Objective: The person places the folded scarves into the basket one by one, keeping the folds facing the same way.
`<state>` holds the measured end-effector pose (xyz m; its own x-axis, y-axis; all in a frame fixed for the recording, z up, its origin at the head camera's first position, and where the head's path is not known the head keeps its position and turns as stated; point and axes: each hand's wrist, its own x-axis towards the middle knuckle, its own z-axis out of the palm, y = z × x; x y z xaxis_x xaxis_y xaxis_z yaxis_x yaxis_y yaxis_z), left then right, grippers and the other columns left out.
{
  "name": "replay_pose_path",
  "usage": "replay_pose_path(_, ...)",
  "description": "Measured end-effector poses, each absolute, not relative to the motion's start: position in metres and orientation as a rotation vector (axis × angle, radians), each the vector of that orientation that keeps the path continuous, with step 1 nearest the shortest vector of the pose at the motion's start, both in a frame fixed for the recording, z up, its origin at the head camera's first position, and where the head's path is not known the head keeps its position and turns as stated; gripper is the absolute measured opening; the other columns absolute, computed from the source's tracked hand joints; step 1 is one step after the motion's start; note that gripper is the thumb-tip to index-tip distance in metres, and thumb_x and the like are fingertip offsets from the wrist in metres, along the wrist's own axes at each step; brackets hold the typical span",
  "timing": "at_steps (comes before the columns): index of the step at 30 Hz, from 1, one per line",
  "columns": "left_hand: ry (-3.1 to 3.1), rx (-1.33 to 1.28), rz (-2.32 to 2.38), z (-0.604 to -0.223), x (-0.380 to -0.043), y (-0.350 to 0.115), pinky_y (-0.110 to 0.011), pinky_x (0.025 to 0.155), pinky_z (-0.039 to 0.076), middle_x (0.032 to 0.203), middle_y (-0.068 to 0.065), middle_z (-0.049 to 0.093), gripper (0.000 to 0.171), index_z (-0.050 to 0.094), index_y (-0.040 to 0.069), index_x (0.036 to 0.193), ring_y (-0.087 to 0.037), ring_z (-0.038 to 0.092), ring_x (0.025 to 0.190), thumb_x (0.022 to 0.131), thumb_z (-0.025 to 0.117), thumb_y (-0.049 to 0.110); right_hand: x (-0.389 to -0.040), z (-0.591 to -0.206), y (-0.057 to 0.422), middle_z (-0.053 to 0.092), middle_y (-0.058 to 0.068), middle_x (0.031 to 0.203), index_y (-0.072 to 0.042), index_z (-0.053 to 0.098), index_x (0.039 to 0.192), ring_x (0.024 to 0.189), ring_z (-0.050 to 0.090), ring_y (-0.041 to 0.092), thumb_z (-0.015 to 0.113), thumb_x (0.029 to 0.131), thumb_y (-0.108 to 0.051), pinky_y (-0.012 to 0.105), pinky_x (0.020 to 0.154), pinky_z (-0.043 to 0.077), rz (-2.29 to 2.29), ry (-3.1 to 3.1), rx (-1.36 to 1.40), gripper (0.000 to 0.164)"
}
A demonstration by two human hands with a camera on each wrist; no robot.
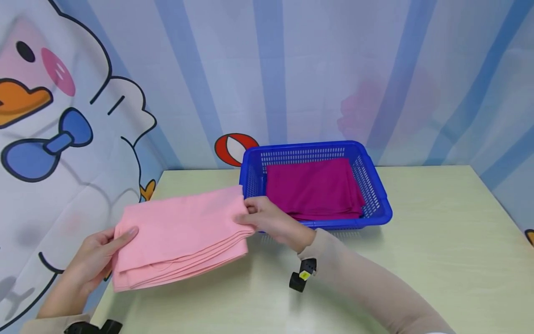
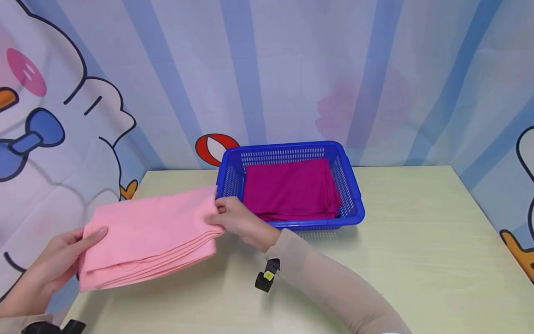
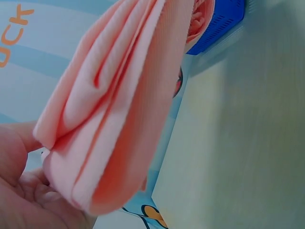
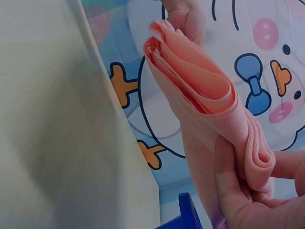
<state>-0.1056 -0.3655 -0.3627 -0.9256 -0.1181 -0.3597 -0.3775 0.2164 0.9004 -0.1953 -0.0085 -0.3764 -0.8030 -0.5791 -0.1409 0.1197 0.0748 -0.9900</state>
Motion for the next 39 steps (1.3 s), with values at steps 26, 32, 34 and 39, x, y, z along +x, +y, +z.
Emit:
replay_pose_path(26,2.278,-0.309,1.885,-0.363,-0.117,-0.343,-0.024,0.071,0.058,0.092,0.005,0.068,0.066,0.033,-0.014,0.145,-0.01,0.066,0.079,0.101,0.061,0.026,-0.206,-0.37,0.017,0.069,0.013,0.1,0.008,0.055,0.133,0.08,0.062,0.016,0.062,0.097,-0.002,0.023,0.072,0.055,-1.748,1.897,-0.351,0.038)
replay_pose_path(32,2.324,-0.258,1.832,-0.359,-0.123,-0.333,-0.024,0.072,0.057,0.093,0.005,0.067,0.068,0.032,-0.013,0.146,-0.01,0.066,0.08,0.101,0.061,0.029,-0.21,-0.369,0.029,0.068,0.013,0.097,0.008,0.055,0.133,0.08,0.062,0.016,0.062,0.098,-0.003,0.023,0.073,0.055,-1.737,1.929,-0.35,0.038)
replay_pose_path(34,2.323,-0.25,1.827,-0.358,-0.125,-0.33,-0.024,0.073,0.057,0.093,0.005,0.067,0.069,0.031,-0.013,0.147,-0.01,0.066,0.08,0.101,0.061,0.029,-0.211,-0.369,0.032,0.068,0.013,0.099,0.007,0.054,0.134,0.081,0.062,0.016,0.062,0.098,-0.004,0.024,0.074,0.055,-1.738,1.934,-0.353,0.039)
replay_pose_path(39,2.295,-0.217,1.849,-0.357,-0.131,-0.324,-0.024,0.074,0.058,0.094,0.006,0.068,0.068,0.03,-0.013,0.147,-0.01,0.068,0.081,0.102,0.06,0.028,-0.212,-0.368,0.04,0.068,0.013,0.1,0.006,0.053,0.136,0.08,0.063,0.017,0.062,0.098,-0.004,0.024,0.072,0.056,-1.735,1.949,-0.341,0.04)
